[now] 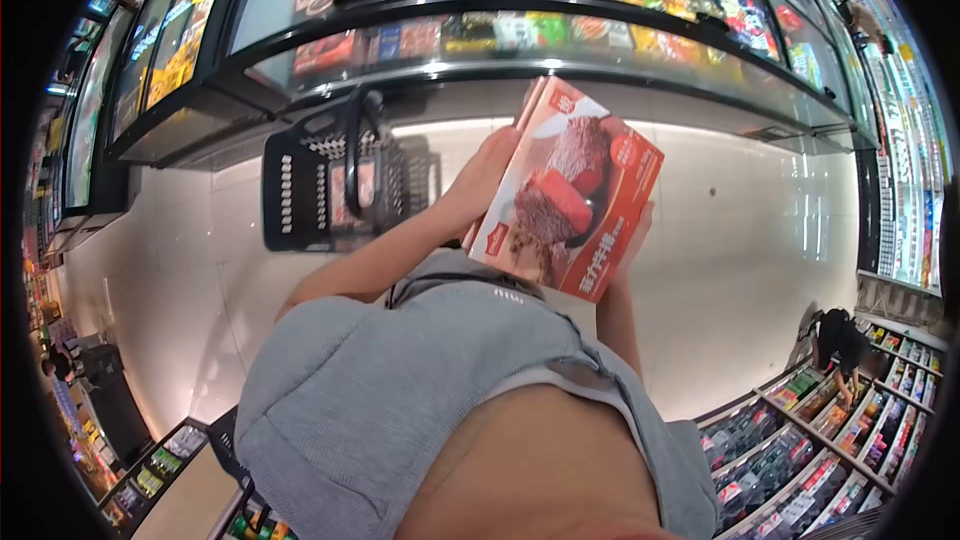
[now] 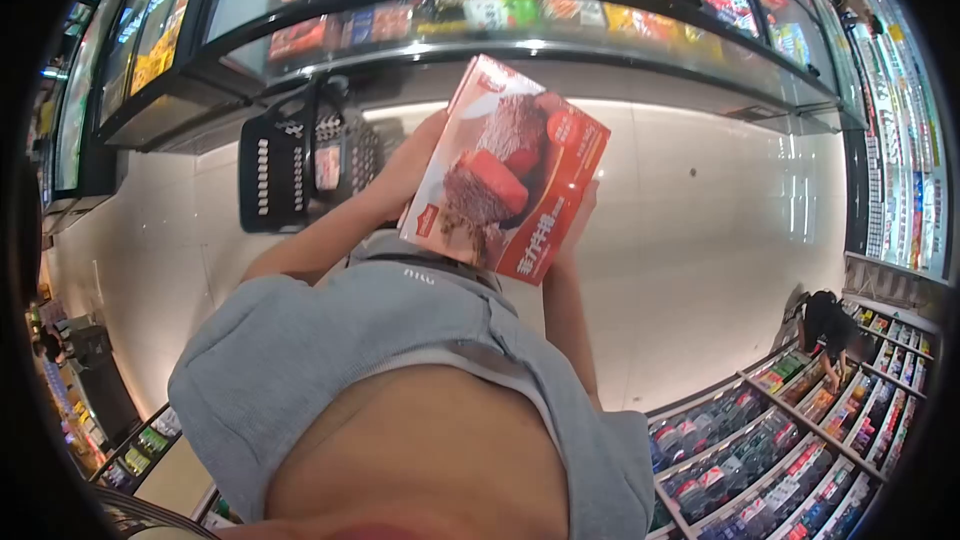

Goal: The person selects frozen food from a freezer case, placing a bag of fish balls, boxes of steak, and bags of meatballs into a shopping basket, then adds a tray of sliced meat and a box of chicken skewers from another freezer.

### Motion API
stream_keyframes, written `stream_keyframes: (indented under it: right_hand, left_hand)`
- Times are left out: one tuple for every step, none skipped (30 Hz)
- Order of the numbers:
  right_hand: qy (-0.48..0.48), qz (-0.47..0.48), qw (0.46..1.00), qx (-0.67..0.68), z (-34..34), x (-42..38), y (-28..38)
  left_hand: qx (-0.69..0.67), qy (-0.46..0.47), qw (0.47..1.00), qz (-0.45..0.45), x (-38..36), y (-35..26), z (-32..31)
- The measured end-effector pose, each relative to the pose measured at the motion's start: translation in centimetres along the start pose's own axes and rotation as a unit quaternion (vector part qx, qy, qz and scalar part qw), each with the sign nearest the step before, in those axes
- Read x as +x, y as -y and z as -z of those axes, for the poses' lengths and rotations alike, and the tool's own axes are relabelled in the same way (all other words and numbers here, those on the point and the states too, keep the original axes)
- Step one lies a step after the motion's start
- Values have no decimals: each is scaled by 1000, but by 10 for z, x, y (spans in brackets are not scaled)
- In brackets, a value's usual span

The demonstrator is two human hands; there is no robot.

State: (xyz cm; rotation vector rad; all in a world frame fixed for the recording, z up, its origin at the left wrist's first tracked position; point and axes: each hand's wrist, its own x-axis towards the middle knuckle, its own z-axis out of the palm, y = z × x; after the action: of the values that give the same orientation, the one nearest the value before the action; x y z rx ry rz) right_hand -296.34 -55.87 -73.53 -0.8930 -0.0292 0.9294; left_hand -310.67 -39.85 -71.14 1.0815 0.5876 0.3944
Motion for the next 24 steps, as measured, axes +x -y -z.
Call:
stream_keyframes:
  right_hand:
    - [-21,8,1000,-7,0,15,14]
    - [-41,16,999,-14,1,33,32]
    - [-39,28,999,-18,-1,49,51]
    - [-43,37,998,-20,-3,58,68]
    - [-53,40,997,-25,0,56,75]
    - [-71,40,996,-22,10,59,88]
    - [-81,46,995,-24,16,68,99]
    - [-90,47,994,-27,21,76,108]
    - [-100,49,993,-31,28,83,117]
    - [-110,44,992,-36,35,90,125]
    - [-121,37,991,-42,43,95,131]
    - [-126,23,990,-57,49,98,131]
    - [-132,4,988,-76,57,102,131]
    - [-129,-18,987,-92,64,106,134]
    - [-115,-42,987,-104,73,110,140]
    - [-91,-73,986,-119,83,116,149]
    - [-65,-100,985,-125,91,130,162]
    - [-38,-126,982,-133,100,144,175]
    - [-13,-153,979,-137,108,153,182]
    - [2,-165,977,-137,115,168,191]
    - [11,-159,978,-136,116,181,200]
    - [21,-153,978,-137,114,194,208]
    - [32,-149,978,-140,112,207,216]
    - [49,-152,979,-130,108,220,221]
  left_hand:
    - [78,-14,996,-36,23,-2,-7]
    - [-85,50,995,10,50,0,-15]
    - [-53,23,998,33,71,-5,-28]
    - [-41,38,998,23,90,-10,-41]
    - [-32,51,998,20,96,-9,-49]
    - [-40,56,995,66,111,-6,-63]
    - [-44,62,992,101,132,-5,-73]
    - [-46,68,987,136,151,-5,-80]
    - [-46,82,985,144,166,-5,-87]
    - [-45,95,982,156,177,-4,-97]
    - [-43,107,979,168,188,-3,-107]
    - [-7,76,978,195,193,-7,-114]
    - [10,81,981,178,206,-2,-117]
    - [27,85,983,159,219,9,-116]
    - [42,87,985,142,226,7,-119]
    - [62,62,987,137,232,4,-123]
    - [46,49,989,133,239,1,-129]
    - [33,37,990,129,244,-4,-134]
    - [19,26,992,126,244,-7,-138]
    - [7,1,993,115,244,-14,-146]
    - [15,-10,995,100,246,-20,-152]
    - [20,-23,996,84,246,-25,-156]
    - [23,-37,997,68,249,-28,-160]
    - [-1,-31,998,63,253,-25,-157]
